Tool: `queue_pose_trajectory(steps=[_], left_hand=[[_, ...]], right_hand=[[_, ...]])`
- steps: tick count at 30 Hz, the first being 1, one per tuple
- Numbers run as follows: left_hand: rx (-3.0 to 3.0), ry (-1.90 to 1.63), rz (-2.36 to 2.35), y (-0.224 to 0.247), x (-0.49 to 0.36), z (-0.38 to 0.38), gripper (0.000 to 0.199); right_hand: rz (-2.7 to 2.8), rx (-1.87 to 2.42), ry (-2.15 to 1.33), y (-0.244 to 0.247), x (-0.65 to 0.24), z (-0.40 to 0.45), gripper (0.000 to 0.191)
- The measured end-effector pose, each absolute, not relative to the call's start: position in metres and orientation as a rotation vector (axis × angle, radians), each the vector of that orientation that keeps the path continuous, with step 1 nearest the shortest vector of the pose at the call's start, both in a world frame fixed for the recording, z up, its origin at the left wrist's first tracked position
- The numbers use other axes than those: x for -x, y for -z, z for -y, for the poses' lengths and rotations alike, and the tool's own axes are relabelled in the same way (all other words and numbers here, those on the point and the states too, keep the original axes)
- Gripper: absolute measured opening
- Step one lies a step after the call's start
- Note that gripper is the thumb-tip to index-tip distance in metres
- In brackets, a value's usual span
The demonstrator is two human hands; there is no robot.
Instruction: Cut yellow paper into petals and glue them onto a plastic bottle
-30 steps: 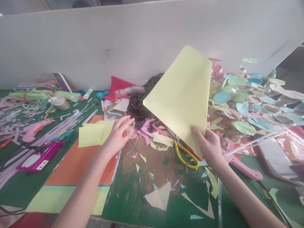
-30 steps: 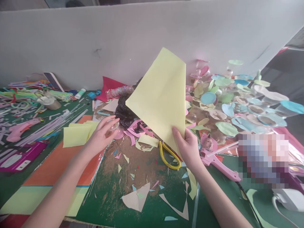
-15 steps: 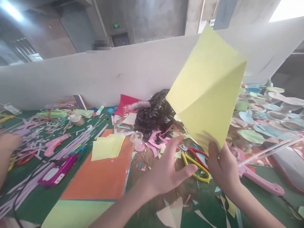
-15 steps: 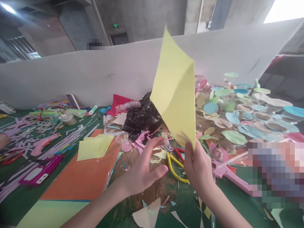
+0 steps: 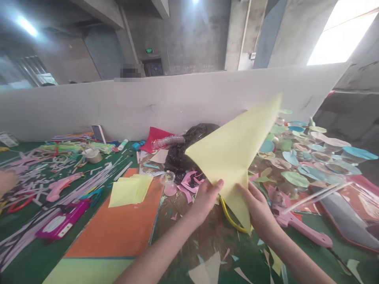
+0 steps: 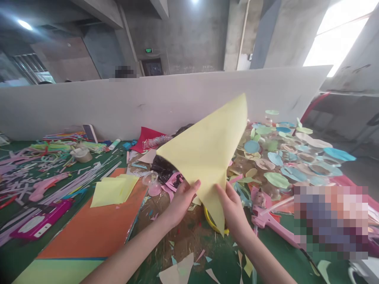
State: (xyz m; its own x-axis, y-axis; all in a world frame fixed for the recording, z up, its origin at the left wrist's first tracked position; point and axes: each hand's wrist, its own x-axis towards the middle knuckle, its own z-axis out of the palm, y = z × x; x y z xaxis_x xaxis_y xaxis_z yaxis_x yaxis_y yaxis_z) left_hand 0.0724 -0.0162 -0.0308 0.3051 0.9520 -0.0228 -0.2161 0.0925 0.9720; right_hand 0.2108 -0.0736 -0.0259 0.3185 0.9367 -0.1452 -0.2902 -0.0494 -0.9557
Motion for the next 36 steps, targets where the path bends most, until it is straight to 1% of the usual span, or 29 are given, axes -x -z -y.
queue_pose_trajectory(steps=[2, 5, 12, 17, 19, 21, 22, 25, 26, 27, 31, 33, 34, 36], left_hand=[[-1.136, -1.07, -0.919, 0.035, -0.072, 0.015, 0.043], [-1.14, -1.113, -0.978, 0.039, -0.071, 0.013, 0.042], [-1.366, -1.12, -1.23, 0.036, -0.064, 0.013, 0.048], [-1.541, -1.193, -1.212, 0.033, -0.062, 0.019, 0.041], [-1.645, -1.252, -1.206, 0.031, -0.063, 0.022, 0.037], [-1.801, -1.271, -1.093, 0.029, -0.065, 0.026, 0.033], [-1.895, -1.243, -0.987, 0.029, -0.065, 0.029, 0.035], [-2.135, -1.094, -0.659, 0.03, -0.063, 0.034, 0.057], [-2.19, -1.057, -0.591, 0.031, -0.062, 0.035, 0.061], [-2.234, -1.044, -0.549, 0.032, -0.06, 0.036, 0.06], [-2.346, -1.105, -0.547, 0.038, -0.058, 0.032, 0.045], [-2.326, -1.153, -0.619, 0.04, -0.06, 0.03, 0.041], [-2.261, -1.196, -0.678, 0.041, -0.062, 0.029, 0.042], [-1.985, -1.288, -0.779, 0.041, -0.066, 0.028, 0.052]], right_hand=[[0.748, 1.204, -1.167, 0.028, -0.209, 0.074, 0.067], [0.792, 1.218, -1.187, 0.03, -0.208, 0.072, 0.065], [0.84, 1.237, -1.123, 0.026, -0.211, 0.065, 0.064], [0.989, 1.235, -0.981, 0.034, -0.212, 0.063, 0.062], [1.054, 1.224, -0.957, 0.037, -0.212, 0.064, 0.064], [1.149, 1.18, -0.992, 0.038, -0.211, 0.067, 0.069], [1.201, 1.143, -1.033, 0.038, -0.211, 0.069, 0.073], [1.296, 1.018, -1.15, 0.033, -0.211, 0.075, 0.083], [1.276, 0.992, -1.16, 0.03, -0.211, 0.077, 0.085], [1.23, 0.984, -1.152, 0.028, -0.211, 0.078, 0.084], [0.932, 1.04, -1.086, 0.023, -0.211, 0.077, 0.069], [0.794, 1.057, -1.082, 0.024, -0.21, 0.075, 0.066], [0.727, 1.063, -1.087, 0.024, -0.21, 0.074, 0.065], [0.602, 1.068, -1.122, 0.026, -0.209, 0.071, 0.061]])
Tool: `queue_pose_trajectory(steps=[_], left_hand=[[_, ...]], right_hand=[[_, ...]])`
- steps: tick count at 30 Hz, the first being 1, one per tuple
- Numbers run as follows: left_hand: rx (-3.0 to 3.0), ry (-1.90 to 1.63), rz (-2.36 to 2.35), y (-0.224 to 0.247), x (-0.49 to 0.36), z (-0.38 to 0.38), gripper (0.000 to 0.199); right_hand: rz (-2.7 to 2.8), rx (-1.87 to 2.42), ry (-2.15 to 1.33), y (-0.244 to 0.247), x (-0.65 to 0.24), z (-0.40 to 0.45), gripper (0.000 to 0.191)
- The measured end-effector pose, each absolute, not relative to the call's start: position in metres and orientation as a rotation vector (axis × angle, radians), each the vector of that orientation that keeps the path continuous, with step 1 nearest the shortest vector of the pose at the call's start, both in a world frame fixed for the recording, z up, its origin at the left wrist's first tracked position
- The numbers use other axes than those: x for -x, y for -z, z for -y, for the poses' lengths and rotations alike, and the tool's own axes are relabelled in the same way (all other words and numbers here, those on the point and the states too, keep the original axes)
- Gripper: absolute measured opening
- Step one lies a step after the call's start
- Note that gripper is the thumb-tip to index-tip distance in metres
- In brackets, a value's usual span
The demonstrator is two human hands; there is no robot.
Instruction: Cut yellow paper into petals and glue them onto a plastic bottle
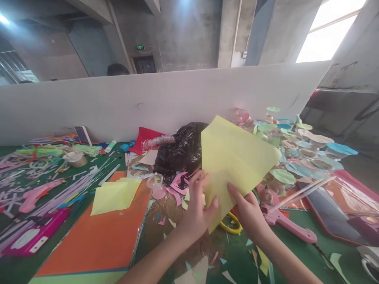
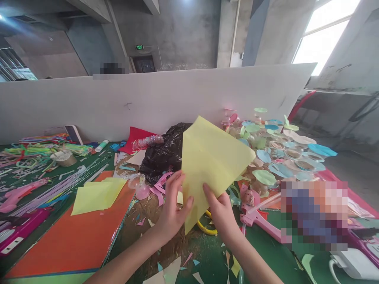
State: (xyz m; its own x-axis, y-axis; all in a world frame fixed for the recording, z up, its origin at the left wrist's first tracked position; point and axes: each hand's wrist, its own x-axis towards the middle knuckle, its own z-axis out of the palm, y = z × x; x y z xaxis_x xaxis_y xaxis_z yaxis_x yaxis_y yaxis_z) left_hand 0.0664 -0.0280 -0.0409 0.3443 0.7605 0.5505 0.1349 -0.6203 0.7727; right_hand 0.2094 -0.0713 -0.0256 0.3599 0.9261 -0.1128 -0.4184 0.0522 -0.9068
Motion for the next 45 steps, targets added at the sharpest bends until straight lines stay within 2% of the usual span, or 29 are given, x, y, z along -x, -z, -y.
queue_pose_trajectory(steps=[3, 6, 14, 18, 21, 25, 29, 32, 36, 42, 45], left_hand=[[-1.468, -1.164, -0.735, 0.035, -0.072, 0.026, 0.064], [-1.208, -0.928, -0.703, 0.027, -0.075, 0.024, 0.057], [-1.16, -0.983, -0.945, 0.0, -0.046, 0.008, 0.052], [-1.224, -1.045, -0.969, -0.025, -0.018, -0.002, 0.056], [-1.313, -1.17, -1.096, -0.035, -0.004, -0.007, 0.055], [-1.62, -1.35, -1.386, -0.032, 0.008, -0.012, 0.044], [-1.916, -1.479, -1.576, -0.017, 0.011, -0.014, 0.04], [-1.936, -1.65, -1.525, -0.005, 0.007, -0.011, 0.037], [-1.631, -1.806, -1.527, 0.002, -0.002, -0.006, 0.041], [-1.474, -1.84, -1.442, 0.001, -0.008, -0.004, 0.045], [-1.457, -1.881, -1.434, 0.0, -0.005, -0.006, 0.044]], right_hand=[[0.535, 1.038, -1.184, 0.027, -0.208, 0.069, 0.059], [0.62, 1.046, -1.191, 0.028, -0.208, 0.069, 0.057], [1.164, 1.064, -1.122, 0.013, -0.215, 0.076, 0.046], [1.353, 1.101, -0.885, 0.009, -0.22, 0.074, 0.039], [1.594, 1.437, -0.589, 0.017, -0.222, 0.071, 0.029], [1.896, 1.983, -0.186, 0.036, -0.221, 0.073, 0.015], [2.058, 2.178, -0.037, 0.047, -0.218, 0.075, 0.016], [2.085, 2.201, -0.049, 0.048, -0.216, 0.071, 0.012], [1.972, 2.191, -0.091, 0.046, -0.212, 0.066, 0.016], [1.608, 2.004, -0.474, 0.041, -0.215, 0.064, 0.013], [1.417, 1.698, -0.778, 0.038, -0.22, 0.062, 0.031]])
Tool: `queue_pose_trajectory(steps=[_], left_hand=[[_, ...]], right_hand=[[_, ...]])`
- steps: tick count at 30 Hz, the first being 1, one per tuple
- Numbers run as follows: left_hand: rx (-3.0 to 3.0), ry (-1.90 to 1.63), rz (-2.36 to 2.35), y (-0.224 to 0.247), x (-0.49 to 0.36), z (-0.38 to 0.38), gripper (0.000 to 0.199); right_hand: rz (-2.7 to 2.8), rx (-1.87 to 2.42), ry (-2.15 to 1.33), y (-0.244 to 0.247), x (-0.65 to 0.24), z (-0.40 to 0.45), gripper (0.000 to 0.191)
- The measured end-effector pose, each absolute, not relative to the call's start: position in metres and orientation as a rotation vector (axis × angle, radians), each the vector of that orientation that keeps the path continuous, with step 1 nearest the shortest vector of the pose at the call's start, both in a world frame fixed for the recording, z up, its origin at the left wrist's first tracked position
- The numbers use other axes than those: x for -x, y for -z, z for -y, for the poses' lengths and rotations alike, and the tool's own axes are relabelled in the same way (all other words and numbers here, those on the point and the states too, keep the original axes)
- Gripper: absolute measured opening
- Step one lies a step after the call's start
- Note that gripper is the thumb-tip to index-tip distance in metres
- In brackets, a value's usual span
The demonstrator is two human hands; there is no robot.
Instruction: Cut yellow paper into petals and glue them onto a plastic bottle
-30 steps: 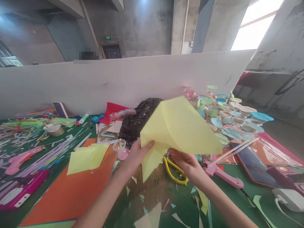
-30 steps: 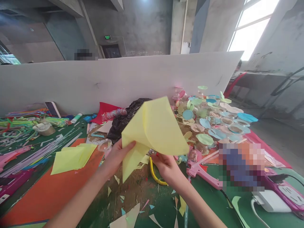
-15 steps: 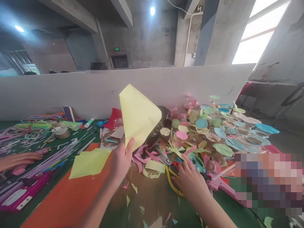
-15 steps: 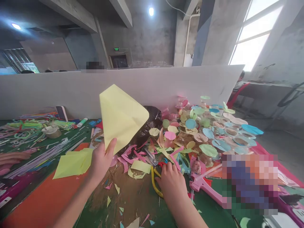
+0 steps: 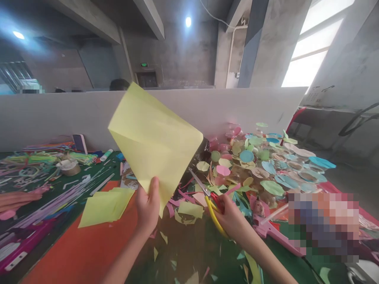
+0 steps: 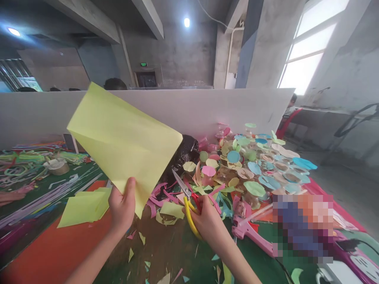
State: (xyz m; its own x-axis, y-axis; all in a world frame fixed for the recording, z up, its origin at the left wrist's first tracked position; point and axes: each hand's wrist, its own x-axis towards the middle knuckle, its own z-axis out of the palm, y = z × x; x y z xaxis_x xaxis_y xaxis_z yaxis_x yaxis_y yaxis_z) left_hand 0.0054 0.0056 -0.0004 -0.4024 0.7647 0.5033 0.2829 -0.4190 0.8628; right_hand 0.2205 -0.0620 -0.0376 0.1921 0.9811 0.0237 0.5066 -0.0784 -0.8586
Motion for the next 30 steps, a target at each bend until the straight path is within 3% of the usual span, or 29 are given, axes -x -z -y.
queue_pose_trajectory(steps=[3, 11, 23, 30], left_hand=[[-1.445, -1.872, -1.425, 0.0, -0.002, -0.008, 0.044], [-1.399, -1.732, -1.433, -0.002, 0.008, -0.016, 0.049], [-1.564, -1.466, -1.426, -0.01, 0.014, -0.015, 0.057], [-1.531, -1.656, -1.41, -0.007, 0.023, -0.021, 0.05]], right_hand=[[1.302, 1.394, -1.008, 0.029, -0.223, 0.063, 0.045], [1.314, 1.236, -1.192, 0.007, -0.225, 0.073, 0.047], [1.341, 1.13, -1.283, 0.033, -0.23, 0.065, 0.043], [1.357, 1.224, -1.244, 0.028, -0.233, 0.068, 0.049]])
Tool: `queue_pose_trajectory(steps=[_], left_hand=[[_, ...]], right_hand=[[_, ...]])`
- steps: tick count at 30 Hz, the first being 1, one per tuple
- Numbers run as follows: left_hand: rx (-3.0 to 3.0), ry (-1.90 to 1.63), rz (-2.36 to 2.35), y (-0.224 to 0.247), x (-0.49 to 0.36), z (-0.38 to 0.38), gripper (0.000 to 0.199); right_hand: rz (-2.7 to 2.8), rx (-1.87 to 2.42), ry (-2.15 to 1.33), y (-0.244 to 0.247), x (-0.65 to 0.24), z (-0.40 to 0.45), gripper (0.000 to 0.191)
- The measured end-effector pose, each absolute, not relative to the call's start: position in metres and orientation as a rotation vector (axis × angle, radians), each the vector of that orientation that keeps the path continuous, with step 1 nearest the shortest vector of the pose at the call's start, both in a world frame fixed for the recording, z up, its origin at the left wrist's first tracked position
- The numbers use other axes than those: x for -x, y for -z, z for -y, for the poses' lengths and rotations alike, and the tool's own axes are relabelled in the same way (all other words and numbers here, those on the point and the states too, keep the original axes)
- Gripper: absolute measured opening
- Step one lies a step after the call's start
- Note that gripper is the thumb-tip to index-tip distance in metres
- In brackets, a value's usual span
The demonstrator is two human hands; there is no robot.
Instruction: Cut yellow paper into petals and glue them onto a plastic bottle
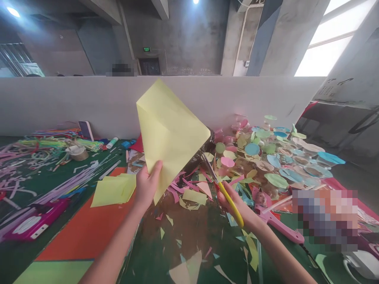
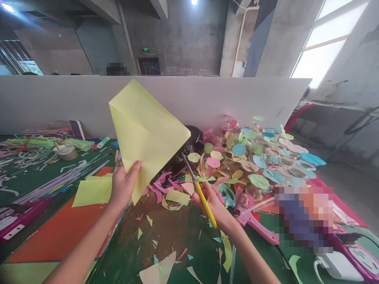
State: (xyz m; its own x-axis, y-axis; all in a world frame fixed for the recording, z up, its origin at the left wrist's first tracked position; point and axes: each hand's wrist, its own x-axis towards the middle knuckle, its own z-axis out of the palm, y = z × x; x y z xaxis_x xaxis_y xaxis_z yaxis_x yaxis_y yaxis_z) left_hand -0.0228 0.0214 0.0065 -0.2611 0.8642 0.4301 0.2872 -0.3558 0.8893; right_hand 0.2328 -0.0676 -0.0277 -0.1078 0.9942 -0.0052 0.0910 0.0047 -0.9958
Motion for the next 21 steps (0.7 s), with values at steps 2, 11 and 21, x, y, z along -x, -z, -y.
queue_pose_trajectory(steps=[2, 11, 21], left_hand=[[-1.553, -1.661, -1.395, -0.007, 0.026, -0.022, 0.051], [-1.687, -1.467, -1.371, -0.007, 0.025, -0.018, 0.047], [-1.749, -1.349, -1.254, -0.006, 0.022, -0.015, 0.052]], right_hand=[[1.406, 1.26, -1.228, 0.026, -0.234, 0.068, 0.051], [1.518, 1.287, -1.18, 0.027, -0.238, 0.066, 0.05], [1.548, 1.297, -1.134, 0.032, -0.244, 0.063, 0.05]])
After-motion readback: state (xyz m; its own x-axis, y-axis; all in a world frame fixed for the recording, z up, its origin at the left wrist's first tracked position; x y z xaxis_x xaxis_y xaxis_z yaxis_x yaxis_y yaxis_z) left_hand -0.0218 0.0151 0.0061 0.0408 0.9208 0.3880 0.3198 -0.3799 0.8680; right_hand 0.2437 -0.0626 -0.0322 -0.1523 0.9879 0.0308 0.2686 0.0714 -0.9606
